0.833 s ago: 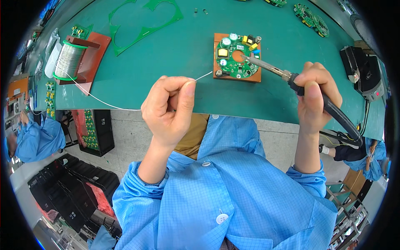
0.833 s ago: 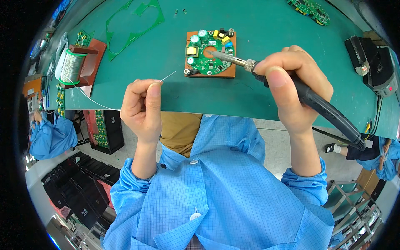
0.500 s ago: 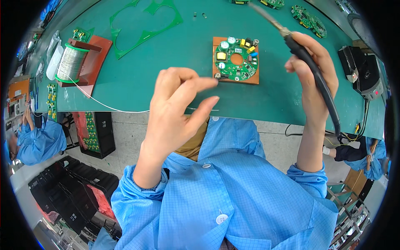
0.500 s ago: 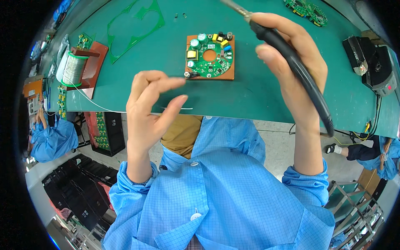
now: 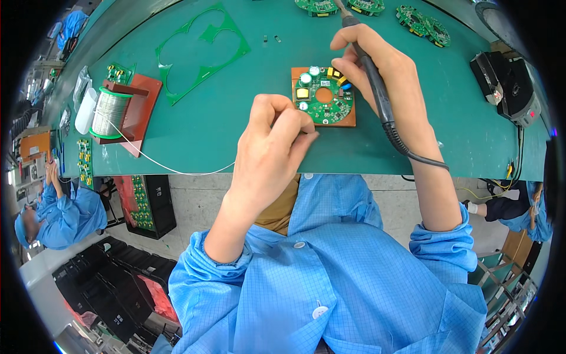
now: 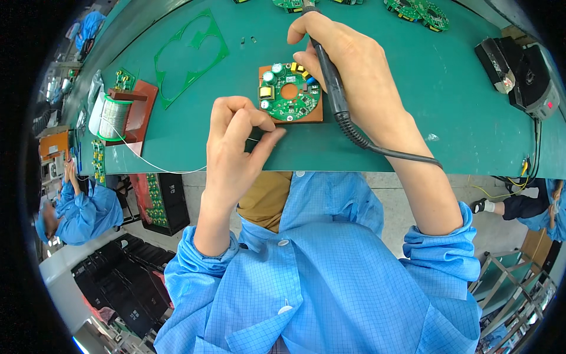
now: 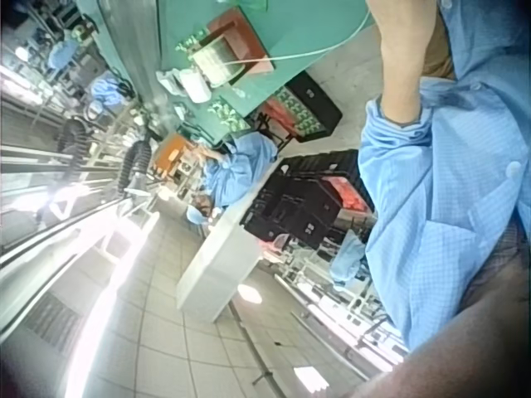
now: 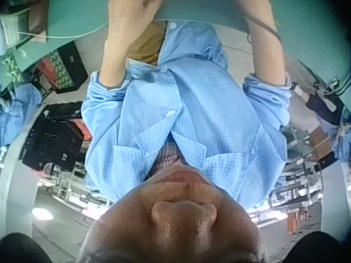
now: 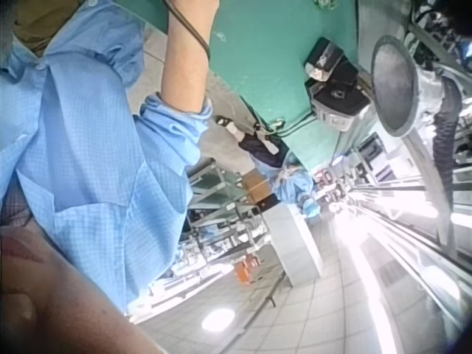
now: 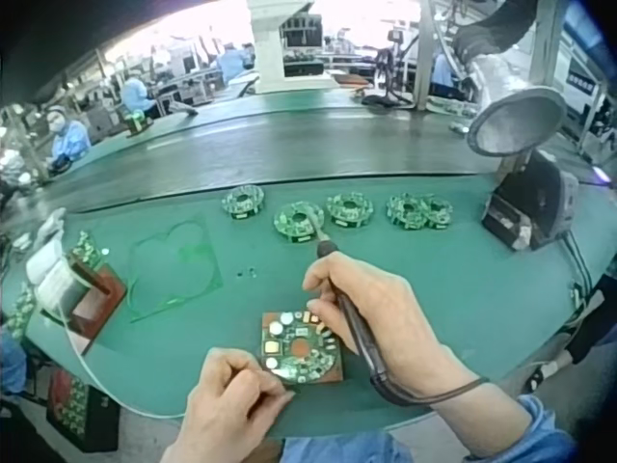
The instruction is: Soldering electronic components onto circular printed circuit boards at a manual assembly station.
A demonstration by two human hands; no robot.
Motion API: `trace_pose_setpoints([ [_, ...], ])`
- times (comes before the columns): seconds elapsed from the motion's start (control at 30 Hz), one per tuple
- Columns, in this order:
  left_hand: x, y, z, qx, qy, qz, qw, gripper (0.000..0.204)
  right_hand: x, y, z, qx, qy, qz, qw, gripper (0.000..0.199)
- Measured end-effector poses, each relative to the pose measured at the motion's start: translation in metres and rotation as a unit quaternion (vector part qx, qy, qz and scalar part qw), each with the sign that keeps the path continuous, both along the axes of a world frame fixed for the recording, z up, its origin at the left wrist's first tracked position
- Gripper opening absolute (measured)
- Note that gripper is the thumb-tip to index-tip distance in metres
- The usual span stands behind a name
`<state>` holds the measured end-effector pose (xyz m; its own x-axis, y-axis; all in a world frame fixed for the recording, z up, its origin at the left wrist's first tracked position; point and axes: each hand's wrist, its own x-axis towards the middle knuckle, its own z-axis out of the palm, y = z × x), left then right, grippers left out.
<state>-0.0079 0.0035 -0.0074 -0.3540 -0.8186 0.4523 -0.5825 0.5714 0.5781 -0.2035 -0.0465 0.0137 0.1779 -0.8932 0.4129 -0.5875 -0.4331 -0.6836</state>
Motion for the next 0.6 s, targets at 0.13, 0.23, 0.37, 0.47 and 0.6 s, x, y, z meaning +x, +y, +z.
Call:
trace_pose_setpoints([
  [0.13,0.004,-0.002,0.004,0.076,0.089,-0.004,0.993,0.033,0.0,0.0,-0.002,-0.052,0.007,-0.007,0.999,0.025],
  [0.23,0.004,0.001,0.008,0.104,0.059,0.034,0.992,0.044,-0.005,0.008,0.001,-0.044,-0.005,-0.011,0.999,0.028],
  [0.37,-0.003,0.005,0.007,0.07,0.012,0.068,0.995,0.052,-0.011,0.024,0.0,-0.02,-0.003,0.006,1.0,0.032],
  [0.47,-0.007,0.006,0.003,0.057,-0.007,0.083,0.995,0.051,-0.01,0.029,-0.007,-0.019,-0.011,0.008,1.0,0.033],
  [0.6,-0.007,0.006,0.002,0.045,-0.01,0.087,0.995,0.05,-0.006,0.026,-0.013,-0.06,-0.025,0.002,0.998,0.032],
])
